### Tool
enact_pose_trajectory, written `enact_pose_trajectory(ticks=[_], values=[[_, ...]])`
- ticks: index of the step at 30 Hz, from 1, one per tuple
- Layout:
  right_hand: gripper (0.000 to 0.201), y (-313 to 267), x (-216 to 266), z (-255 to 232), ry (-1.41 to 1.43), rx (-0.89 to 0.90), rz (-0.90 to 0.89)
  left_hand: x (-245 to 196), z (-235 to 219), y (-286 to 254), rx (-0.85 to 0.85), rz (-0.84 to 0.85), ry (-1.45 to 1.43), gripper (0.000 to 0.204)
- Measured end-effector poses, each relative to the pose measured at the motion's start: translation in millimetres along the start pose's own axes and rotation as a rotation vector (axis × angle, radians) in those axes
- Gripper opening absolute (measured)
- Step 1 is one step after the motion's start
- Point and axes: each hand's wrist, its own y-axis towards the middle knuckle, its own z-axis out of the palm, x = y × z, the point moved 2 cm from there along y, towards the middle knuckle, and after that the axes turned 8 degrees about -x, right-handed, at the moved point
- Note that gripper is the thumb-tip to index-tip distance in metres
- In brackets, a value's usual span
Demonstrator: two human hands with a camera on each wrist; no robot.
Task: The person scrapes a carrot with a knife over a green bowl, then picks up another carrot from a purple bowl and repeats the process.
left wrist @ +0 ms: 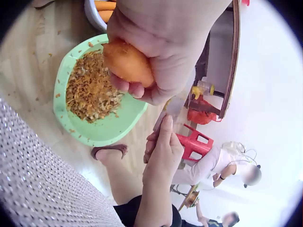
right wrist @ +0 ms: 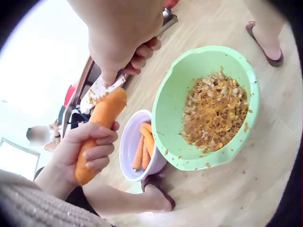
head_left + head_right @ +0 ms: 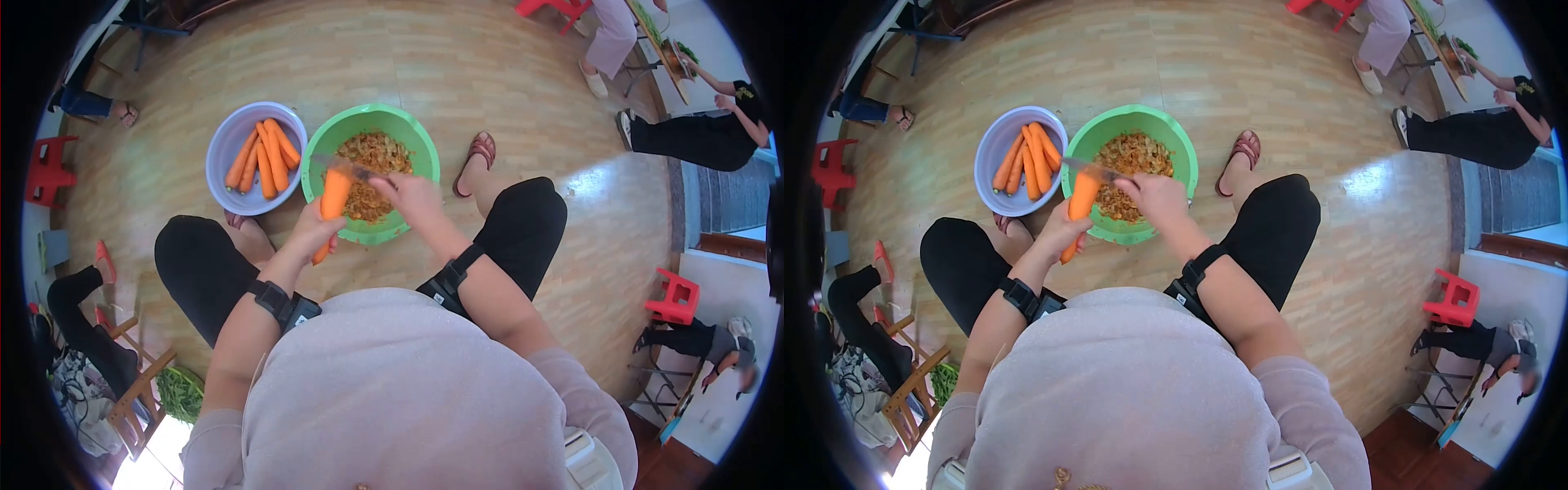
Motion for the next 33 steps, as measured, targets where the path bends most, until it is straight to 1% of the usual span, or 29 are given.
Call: enact_pose_trajectory(ticks=[2,3,5,6,8,9,11,12,14,15,17,18,20,21,23,24,26,27,29,31,32,33], values=[[0.045,3.5,-11.9,-6.8,-0.243,0.12,0.147,0.4,-0.8,-0.6,0.079,-0.021,-0.02,0.041],[0.045,0.9,-15.1,-5.8,-0.242,0.118,0.148,-0.8,0.9,-3.1,0.079,-0.02,-0.018,0.041],[0.045,-3.9,-21.6,1.4,-0.273,0.171,0.192,-9.2,4.5,-6.6,0.104,0.074,0.127,0.048],[0.045,-0.7,-18.0,-1.5,-0.275,0.164,0.193,-9.2,2.8,-3.7,0.107,0.08,0.129,0.048],[0.047,3.8,-11.5,-11.3,-0.226,0.091,0.26,-2.0,0.6,-0.4,0.002,0.071,0.191,0.05],[0.047,6.2,-6.3,-15.3,-0.229,0.093,0.249,-2.5,1.0,-1.6,-0.004,0.075,0.181,0.05],[0.047,8.0,6.0,-19.4,-0.091,0.066,0.19,-5.4,-0.4,-3.5,-0.002,0.062,0.185,0.046],[0.047,6.0,10.1,-18.0,-0.089,0.064,0.187,-4.7,-1.0,-2.3,-0.005,0.064,0.185,0.046],[0.044,0.8,19.7,-10.5,-0.028,0.212,0.047,0.7,-1.9,1.4,-0.031,0.084,0.18,0.046],[0.044,-0.7,17.7,-5.4,-0.024,0.213,0.049,2.7,-2.4,3.0,-0.031,0.08,0.183,0.046],[0.043,-7.2,6.6,6.0,-0.062,0.152,0.126,6.5,-3.4,4.5,-0.034,0.061,0.16,0.047],[0.043,-7.5,2.4,6.2,-0.064,0.149,0.13,7.2,-4.0,4.1,-0.03,0.062,0.163,0.047],[0.048,-2.8,-10.2,-0.4,-0.199,0.082,0.173,5.3,-4.2,4.4,-0.013,0.042,0.145,0.047],[0.048,-3.4,-15.6,-1.5,-0.201,0.073,0.174,5.0,-3.2,4.2,-0.011,0.05,0.149,0.047],[0.048,-5.9,-23.5,-0.2,-0.246,0.108,0.211,3.9,-3.6,4.8,-0.011,0.133,0.192,0.047],[0.048,-3.4,-19.6,-3.3,-0.249,0.098,0.215,3.0,-4.1,6.5,-0.005,0.141,0.197,0.047],[0.048,-0.2,-7.8,-10.6,-0.175,0.049,0.207,5.6,-2.8,6.5,-0.044,0.135,0.192,0.046],[0.048,-1.1,-2.4,-10.8,-0.182,0.048,0.199,9.0,-2.8,5.2,-0.044,0.142,0.184,0.046],[0.047,-0.3,9.0,-11.1,0.024,0.053,0.172,11.3,-4.5,9.3,-0.049,0.171,0.253,0.045],[0.048,-5.9,6.9,-1.7,0.056,0.044,0.084,17.5,-6.7,17.2,0.006,0.221,0.215,0.045],[0.049,-5.3,6.7,-2.0,0.014,0.046,0.084,20.5,-5.6,18.7,0.007,0.252,0.167,0.043],[0.049,-5.5,5.2,-2.0,-0.023,0.05,0.093,5.0,-0.2,5.3,0.016,0.122,0.094,0.04]])
